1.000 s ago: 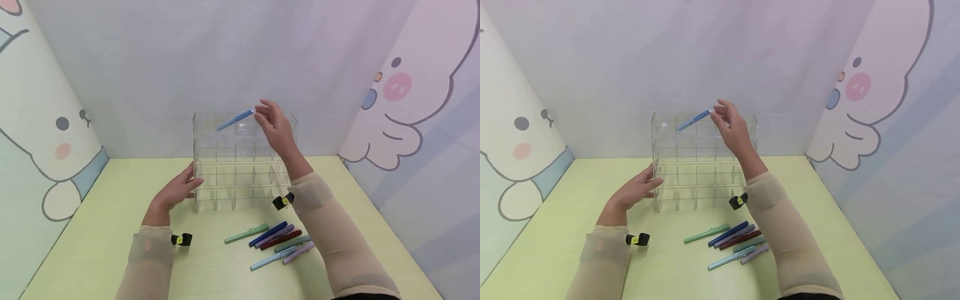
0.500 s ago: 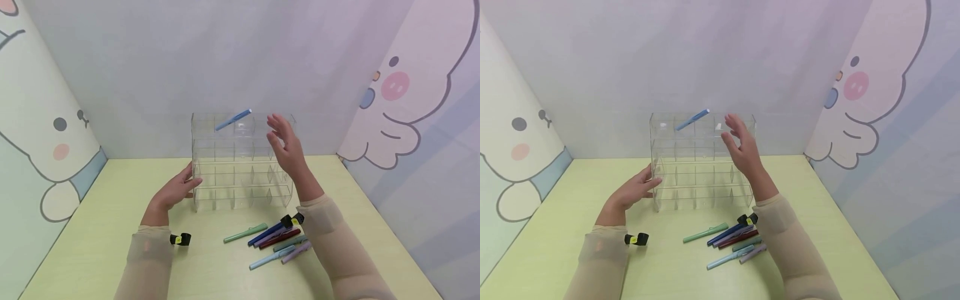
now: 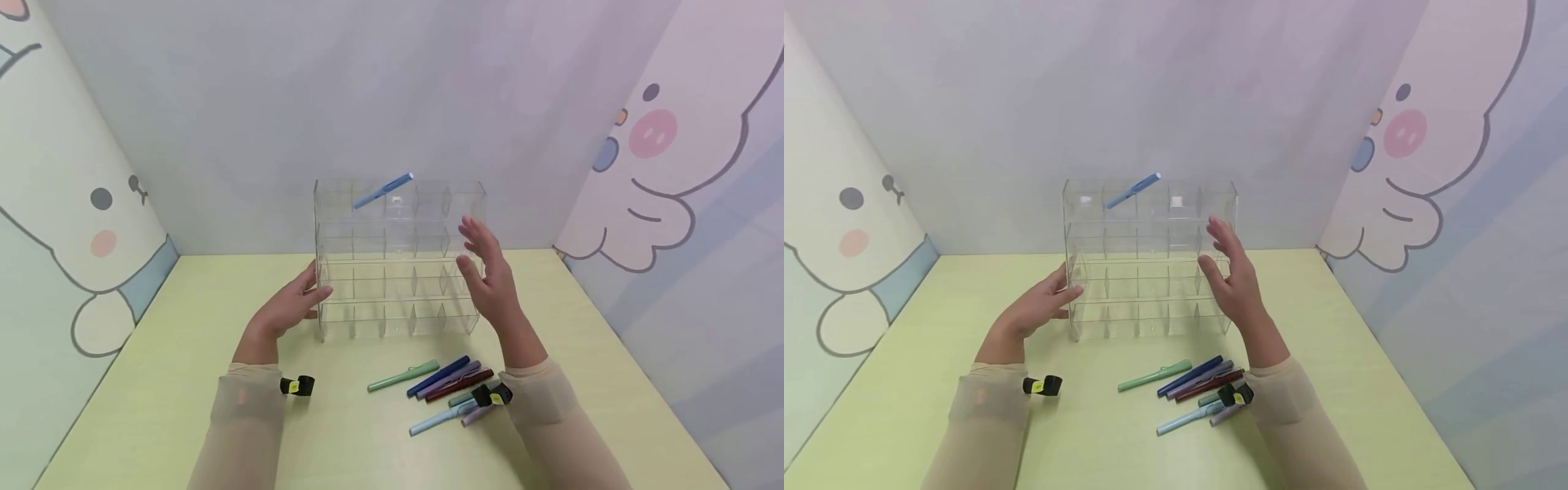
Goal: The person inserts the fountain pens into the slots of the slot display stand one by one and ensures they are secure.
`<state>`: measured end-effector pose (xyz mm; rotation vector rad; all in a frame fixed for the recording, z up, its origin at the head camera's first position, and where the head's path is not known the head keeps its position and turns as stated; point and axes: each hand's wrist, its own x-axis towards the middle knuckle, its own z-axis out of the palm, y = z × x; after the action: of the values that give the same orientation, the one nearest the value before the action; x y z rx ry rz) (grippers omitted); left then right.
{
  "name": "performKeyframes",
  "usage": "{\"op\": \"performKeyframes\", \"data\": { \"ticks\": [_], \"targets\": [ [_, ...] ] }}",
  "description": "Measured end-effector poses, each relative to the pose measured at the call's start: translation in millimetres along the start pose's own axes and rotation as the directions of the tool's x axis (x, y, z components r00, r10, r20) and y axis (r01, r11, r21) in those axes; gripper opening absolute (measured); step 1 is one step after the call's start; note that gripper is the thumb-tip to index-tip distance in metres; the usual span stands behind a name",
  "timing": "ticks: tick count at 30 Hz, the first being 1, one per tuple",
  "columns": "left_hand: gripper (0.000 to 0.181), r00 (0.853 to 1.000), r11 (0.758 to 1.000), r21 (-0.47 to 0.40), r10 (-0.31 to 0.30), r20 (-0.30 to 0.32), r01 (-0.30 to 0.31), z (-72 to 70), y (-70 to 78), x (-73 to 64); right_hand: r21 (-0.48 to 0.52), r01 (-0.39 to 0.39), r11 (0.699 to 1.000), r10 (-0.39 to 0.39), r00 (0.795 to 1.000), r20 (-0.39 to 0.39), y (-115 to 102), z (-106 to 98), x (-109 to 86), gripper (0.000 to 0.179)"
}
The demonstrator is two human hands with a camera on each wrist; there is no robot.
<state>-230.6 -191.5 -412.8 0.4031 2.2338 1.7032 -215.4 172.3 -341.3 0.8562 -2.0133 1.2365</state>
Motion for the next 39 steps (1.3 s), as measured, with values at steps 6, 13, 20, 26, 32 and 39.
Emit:
{"op": "performKeyframes", "data": {
  "ticks": [6, 13, 20, 26, 32, 39],
  "targets": [
    [0.072, 1.0, 1.0, -0.006, -0.002, -0.003, 0.002, -0.7, -1.1, -1.3, 0.047, 0.069, 0.996, -0.068, 0.998, -0.016, -11, -8, -11.2, 0.065],
    [0.071, 1.0, 1.0, 0.012, 0.003, -0.008, -0.003, -3.4, 2.0, -2.6, 0.145, 0.089, 0.985, -0.079, 0.994, -0.073, -2, -16, -22.3, 0.073],
    [0.071, 1.0, 1.0, -0.01, -0.012, 0.0, 0.012, -2.9, -0.2, -1.3, 0.175, 0.094, 0.98, -0.078, 0.992, -0.098, 2, -31, -25.8, 0.081],
    [0.069, 1.0, 1.0, -0.007, -0.025, -0.002, 0.025, -1.9, 0.3, -1.5, 0.061, 0.013, 0.998, -0.016, 0.999, 0.041, -8, -60, -27.8, 0.076],
    [0.07, 1.0, 1.0, 0.012, -0.029, 0.003, 0.029, -3.9, 0.9, -1.8, -0.152, -0.164, 0.975, 0.204, 0.93, 0.306, -22, -88, -30.5, 0.084],
    [0.07, 0.999, 0.999, -0.003, -0.039, 0.001, 0.039, -9.8, 1.0, -5.6, -0.462, -0.397, 0.793, 0.606, 0.588, 0.536, -35, -96, -35.6, 0.079]
  ]
}}
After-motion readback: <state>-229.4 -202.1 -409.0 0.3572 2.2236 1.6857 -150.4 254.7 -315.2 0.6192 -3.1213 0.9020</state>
